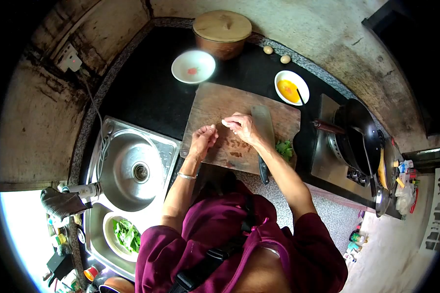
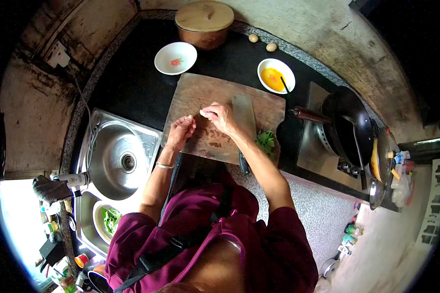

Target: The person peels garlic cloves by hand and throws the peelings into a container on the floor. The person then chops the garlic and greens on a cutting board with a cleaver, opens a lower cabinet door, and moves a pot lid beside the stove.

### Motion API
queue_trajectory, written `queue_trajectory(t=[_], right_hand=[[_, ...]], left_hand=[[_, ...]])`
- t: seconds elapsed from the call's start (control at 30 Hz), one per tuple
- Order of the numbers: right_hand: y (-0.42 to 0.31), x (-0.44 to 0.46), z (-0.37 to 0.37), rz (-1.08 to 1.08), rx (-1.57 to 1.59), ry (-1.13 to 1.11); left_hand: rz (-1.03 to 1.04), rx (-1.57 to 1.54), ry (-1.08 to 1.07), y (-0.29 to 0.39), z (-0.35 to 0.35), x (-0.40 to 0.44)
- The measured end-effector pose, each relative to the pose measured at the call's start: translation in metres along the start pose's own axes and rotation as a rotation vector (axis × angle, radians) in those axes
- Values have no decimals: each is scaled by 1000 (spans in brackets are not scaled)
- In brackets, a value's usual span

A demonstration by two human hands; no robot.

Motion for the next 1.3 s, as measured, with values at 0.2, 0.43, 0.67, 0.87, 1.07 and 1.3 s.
queue_trajectory(t=[0.2, 0.43, 0.67, 0.87, 1.07, 1.3], right_hand=[[17, -4, -3, 235, 324, 35], [7, -7, -8, 378, 525, -10], [10, -6, -10, 389, 411, -35], [18, -3, -7, 346, 419, -25], [11, -1, -12, 195, 230, -57], [5, -6, -11, 99, 209, -45]], left_hand=[[32, 54, 88, 3, 17, 6], [91, 21, -49, -2, 23, 16], [64, 36, -42, -1, 22, 15], [85, 44, -116, -8, 27, 19], [79, 38, -130, 0, 35, 12], [83, 160, -140, 1, 40, 9]])
Point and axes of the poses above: each hand's wrist, its own x-axis towards the middle knuckle, its own z-axis out of the palm, y = z × x, the point moved 6 cm from there along x, towards the middle knuckle, and after that the axes turned 9 degrees about x, right-handed, at the moved point
